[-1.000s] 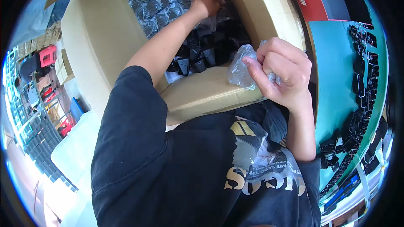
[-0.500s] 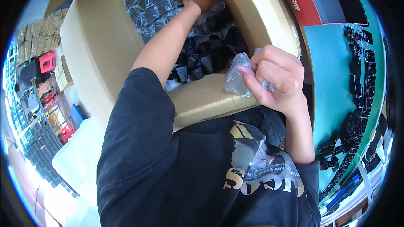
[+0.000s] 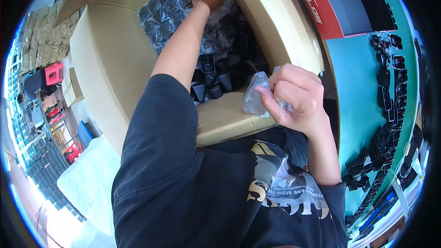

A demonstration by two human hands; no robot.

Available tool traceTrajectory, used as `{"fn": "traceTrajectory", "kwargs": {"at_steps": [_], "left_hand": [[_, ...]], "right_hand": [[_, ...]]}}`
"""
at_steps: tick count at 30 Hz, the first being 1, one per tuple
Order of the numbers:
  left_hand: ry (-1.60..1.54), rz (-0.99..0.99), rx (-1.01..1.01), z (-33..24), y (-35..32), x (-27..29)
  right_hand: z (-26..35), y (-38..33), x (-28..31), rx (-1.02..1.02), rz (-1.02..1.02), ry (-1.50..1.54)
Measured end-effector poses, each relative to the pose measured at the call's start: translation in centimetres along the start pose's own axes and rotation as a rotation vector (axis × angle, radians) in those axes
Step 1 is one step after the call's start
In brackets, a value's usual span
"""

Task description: Unpack electronic components from a shipping box, remove protective packaging, and arrange them on a workbench.

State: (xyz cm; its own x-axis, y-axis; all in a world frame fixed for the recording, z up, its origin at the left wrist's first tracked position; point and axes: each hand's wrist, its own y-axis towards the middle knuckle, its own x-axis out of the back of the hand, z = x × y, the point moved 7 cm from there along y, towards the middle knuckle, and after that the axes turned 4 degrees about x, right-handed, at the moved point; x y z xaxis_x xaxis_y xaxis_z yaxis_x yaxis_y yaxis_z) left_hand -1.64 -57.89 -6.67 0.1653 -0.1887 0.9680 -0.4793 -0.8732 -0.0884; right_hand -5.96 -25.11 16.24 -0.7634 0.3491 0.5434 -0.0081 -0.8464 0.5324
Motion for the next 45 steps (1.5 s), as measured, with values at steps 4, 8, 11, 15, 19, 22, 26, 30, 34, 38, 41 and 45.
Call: {"fn": "traceTrajectory", "kwargs": {"at_steps": [4, 8, 11, 15, 19, 22, 26, 30, 34, 38, 41, 45], "left_hand": [[-0.162, -0.003, 0.005, 1.7, 0.5, -1.8], [-0.744, -0.155, 0.027, 4.4, 1.8, -1.8], [-0.403, -0.134, 0.179, 4.2, 3.6, 0.7], [-0.160, -0.116, 0.118, 4.2, 5.5, 1.1], [-0.030, -0.102, 0.012, 4.3, 6.7, -0.3], [-0.062, -0.123, 0.056, 5.4, 6.8, -0.9], [-0.267, -0.045, 0.058, 4.6, 5.0, -0.5], [-0.191, -0.022, 0.047, 3.8, 5.3, 0.7], [-0.039, 0.002, -0.005, 4.0, 5.9, 0.6], [-0.019, 0.071, -0.134, 4.3, 7.0, -0.6], [-0.604, -0.138, 0.140, 6.4, 7.2, 0.4], [-0.362, -0.093, 0.182, 5.0, 8.3, 1.9]], "right_hand": [[-0.1, 0.2, -0.1, -0.001, -0.002, 0.021], [-0.2, 0.5, -0.1, 0.005, 0.004, 0.027], [-0.5, 0.3, -0.1, -0.009, 0.013, 0.028], [-0.2, 0.5, -0.2, -0.007, 0.016, 0.028], [-0.2, 0.6, -0.2, -0.017, 0.006, 0.032], [-0.2, 0.6, -0.3, -0.021, 0.009, 0.035], [-0.4, 0.5, -0.3, -0.026, 0.018, 0.020], [-0.5, 0.6, -0.4, -0.024, 0.021, 0.011], [-0.3, 0.4, -0.5, -0.024, 0.020, 0.005], [-0.5, 0.4, -0.4, -0.021, 0.009, -0.013], [-0.4, 0.5, -0.4, -0.013, 0.026, -0.016], [-0.6, 0.1, -0.4, -0.024, 0.035, -0.006]]}}
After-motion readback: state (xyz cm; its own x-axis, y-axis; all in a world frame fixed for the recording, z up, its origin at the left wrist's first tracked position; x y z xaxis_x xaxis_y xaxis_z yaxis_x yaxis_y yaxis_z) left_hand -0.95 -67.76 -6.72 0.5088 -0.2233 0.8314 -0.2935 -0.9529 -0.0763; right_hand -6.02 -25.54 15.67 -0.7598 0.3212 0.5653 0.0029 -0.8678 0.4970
